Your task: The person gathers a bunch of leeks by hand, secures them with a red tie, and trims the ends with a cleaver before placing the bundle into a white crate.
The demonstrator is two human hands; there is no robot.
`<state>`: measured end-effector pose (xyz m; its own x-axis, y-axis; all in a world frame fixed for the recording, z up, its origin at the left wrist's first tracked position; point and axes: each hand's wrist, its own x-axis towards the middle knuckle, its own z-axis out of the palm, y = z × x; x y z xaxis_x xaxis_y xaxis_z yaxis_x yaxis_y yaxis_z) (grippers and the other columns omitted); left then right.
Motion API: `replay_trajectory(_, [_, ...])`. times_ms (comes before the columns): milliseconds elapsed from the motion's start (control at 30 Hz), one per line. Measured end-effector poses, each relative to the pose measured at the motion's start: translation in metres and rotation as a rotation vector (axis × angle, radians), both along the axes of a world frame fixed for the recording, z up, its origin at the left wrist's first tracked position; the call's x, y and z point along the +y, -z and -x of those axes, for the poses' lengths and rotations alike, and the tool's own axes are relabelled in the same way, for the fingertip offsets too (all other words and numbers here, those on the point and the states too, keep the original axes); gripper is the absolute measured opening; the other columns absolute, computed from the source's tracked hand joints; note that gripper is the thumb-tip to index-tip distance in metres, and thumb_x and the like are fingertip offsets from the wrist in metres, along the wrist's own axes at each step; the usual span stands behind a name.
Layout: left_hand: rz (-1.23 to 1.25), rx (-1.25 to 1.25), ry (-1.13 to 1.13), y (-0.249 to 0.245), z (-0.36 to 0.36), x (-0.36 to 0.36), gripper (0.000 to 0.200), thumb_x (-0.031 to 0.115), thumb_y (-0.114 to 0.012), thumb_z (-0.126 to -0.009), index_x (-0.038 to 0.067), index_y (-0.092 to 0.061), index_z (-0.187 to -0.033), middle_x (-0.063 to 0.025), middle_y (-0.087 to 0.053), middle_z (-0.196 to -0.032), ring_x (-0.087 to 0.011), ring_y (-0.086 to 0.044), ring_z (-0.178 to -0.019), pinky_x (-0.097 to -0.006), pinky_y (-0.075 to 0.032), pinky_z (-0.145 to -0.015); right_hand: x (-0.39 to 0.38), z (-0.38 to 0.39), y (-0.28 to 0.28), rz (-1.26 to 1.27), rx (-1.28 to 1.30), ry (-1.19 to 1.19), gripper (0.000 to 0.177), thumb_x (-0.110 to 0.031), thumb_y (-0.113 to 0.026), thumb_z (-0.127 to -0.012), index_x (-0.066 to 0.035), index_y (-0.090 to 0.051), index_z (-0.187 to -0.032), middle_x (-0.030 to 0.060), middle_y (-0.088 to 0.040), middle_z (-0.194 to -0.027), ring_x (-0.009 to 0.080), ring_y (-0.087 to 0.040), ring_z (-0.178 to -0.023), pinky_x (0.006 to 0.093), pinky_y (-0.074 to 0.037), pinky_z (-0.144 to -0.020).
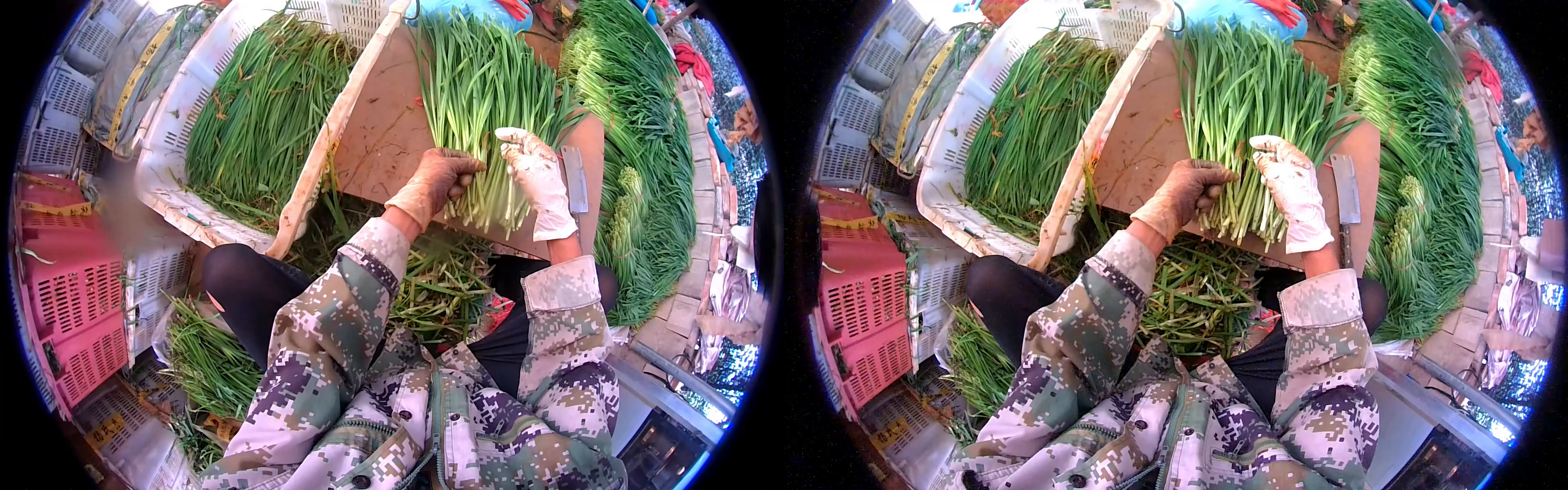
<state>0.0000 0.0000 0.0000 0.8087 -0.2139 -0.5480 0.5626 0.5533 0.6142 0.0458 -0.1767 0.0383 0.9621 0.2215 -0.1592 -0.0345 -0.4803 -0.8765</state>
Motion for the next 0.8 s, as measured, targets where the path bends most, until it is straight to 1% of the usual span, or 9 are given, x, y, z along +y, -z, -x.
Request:
replay_trajectory(200, [0.039, -0.019, 0.018, 0.002, -0.007, 0.006, 0.005, 0.002, -0.065, -0.082, -0.002, -0.067, -0.082, -0.0011, -0.053, -0.056, -0.0077, -0.04, -0.04, -0.0208, -0.028, -0.034, 0.013, -0.008, -0.008, 0.064, 0.064, -0.034, 0.031, -0.012, -0.062, -0.087, -0.006, -0.06, -0.117, 0.0004, -0.065, -0.088, 0.0088, -0.055, -0.068, 0.0239, -0.046, -0.064])
replay_trajectory(300, [0.055, -0.018, 0.022, 0.004, -0.006, 0.003, 0.007, 0.003, -0.063, -0.083, -0.003, -0.067, -0.083, -0.001, -0.052, -0.056, -0.0078, -0.039, -0.04, -0.0213, -0.027, -0.035, 0.013, -0.009, -0.005, 0.166, -0.042, -0.108, 0.039, -0.015, -0.064, -0.085, -0.004, -0.057, -0.122, 0.0086, -0.068, -0.094, 0.0158, -0.062, -0.078, 0.0276, -0.049, -0.072])
replay_trajectory(367, [0.093, -0.012, 0.023, 0.008, -0.007, 0.003, 0.008, 0.003, -0.06, -0.085, -0.004, -0.066, -0.085, -0.0011, -0.051, -0.056, -0.0081, -0.037, -0.04, -0.0223, -0.026, -0.035, 0.016, -0.009, -0.011, 0.498, -0.152, -0.2, 0.047, -0.019, -0.064, -0.083, -0.006, -0.053, -0.126, 0.0171, -0.066, -0.102, 0.0255, -0.065, -0.091, 0.0318, -0.049, -0.081])
replay_trajectory(467, [0.034, -0.011, 0.067, 0.005, -0.006, 0.004, 0.01, 0.008, -0.059, -0.088, -0.001, -0.064, -0.087, 0.0002, -0.049, -0.058, -0.0082, -0.034, -0.04, -0.022, -0.026, -0.037, 0.018, -0.009, -0.001, 0.526, -0.393, -0.199, 0.043, -0.012, -0.065, -0.08, -0.002, -0.057, -0.121, 0.0167, -0.064, -0.09, 0.0256, -0.062, -0.082, 0.0299, -0.048, -0.078])
replay_trajectory(567, [0.03, -0.01, 0.089, 0.005, -0.005, 0.008, 0.013, 0.01, -0.057, -0.088, -0.002, -0.064, -0.088, 0.0003, -0.048, -0.057, -0.0085, -0.033, -0.039, -0.0228, -0.026, -0.037, 0.032, -0.008, -0.002, 0.584, -0.419, -0.213, 0.034, -0.011, -0.064, -0.08, 0.0, -0.061, -0.112, 0.0197, -0.064, -0.093, 0.0294, -0.061, -0.086, 0.0302, -0.048, -0.081])
replay_trajectory(633, [0.064, -0.003, 0.061, 0.005, -0.005, 0.008, 0.013, 0.008, -0.058, -0.087, -0.003, -0.064, -0.086, -0.0006, -0.048, -0.057, -0.0085, -0.033, -0.04, -0.023, -0.025, -0.036, 0.029, -0.01, 0.001, 0.571, -0.618, -0.271, 0.022, -0.014, -0.062, -0.085, -0.001, -0.065, -0.101, 0.0141, -0.066, -0.088, 0.0221, -0.061, -0.074, 0.0275, -0.049, -0.071])
replay_trajectory(700, [0.103, 0.002, 0.029, 0.007, -0.004, 0.009, 0.013, 0.007, -0.059, -0.086, -0.004, -0.065, -0.084, -0.0016, -0.048, -0.056, -0.0085, -0.033, -0.04, -0.0232, -0.024, -0.035, 0.021, -0.009, -0.003, 0.011, 0.059, -0.018, 0.019, -0.019, -0.059, -0.09, -0.003, -0.066, -0.097, 0.0065, -0.067, -0.083, 0.0105, -0.057, -0.062, 0.0221, -0.045, -0.059])
replay_trajectory(733, [0.115, 0.019, 0.024, 0.007, -0.005, 0.009, 0.014, 0.009, -0.059, -0.086, -0.003, -0.065, -0.084, -0.0012, -0.048, -0.056, -0.0084, -0.033, -0.04, -0.0232, -0.024, -0.036, 0.018, -0.011, -0.002, -0.023, 0.097, -0.003, 0.021, -0.024, -0.055, -0.094, -0.006, -0.067, -0.092, 0.0001, -0.065, -0.076, 0.0037, -0.055, -0.056, 0.0178, -0.039, -0.048])
replay_trajectory(800, [0.129, 0.039, 0.02, 0.01, -0.005, 0.01, 0.015, 0.01, -0.059, -0.086, -0.003, -0.065, -0.084, -0.0009, -0.048, -0.056, -0.0083, -0.032, -0.04, -0.0232, -0.023, -0.036, 0.007, -0.009, -0.011, -0.135, 0.195, -0.008, 0.021, -0.024, -0.056, -0.094, -0.006, -0.067, -0.096, 0.0, -0.066, -0.077, 0.0041, -0.055, -0.056, 0.018, -0.04, -0.049])
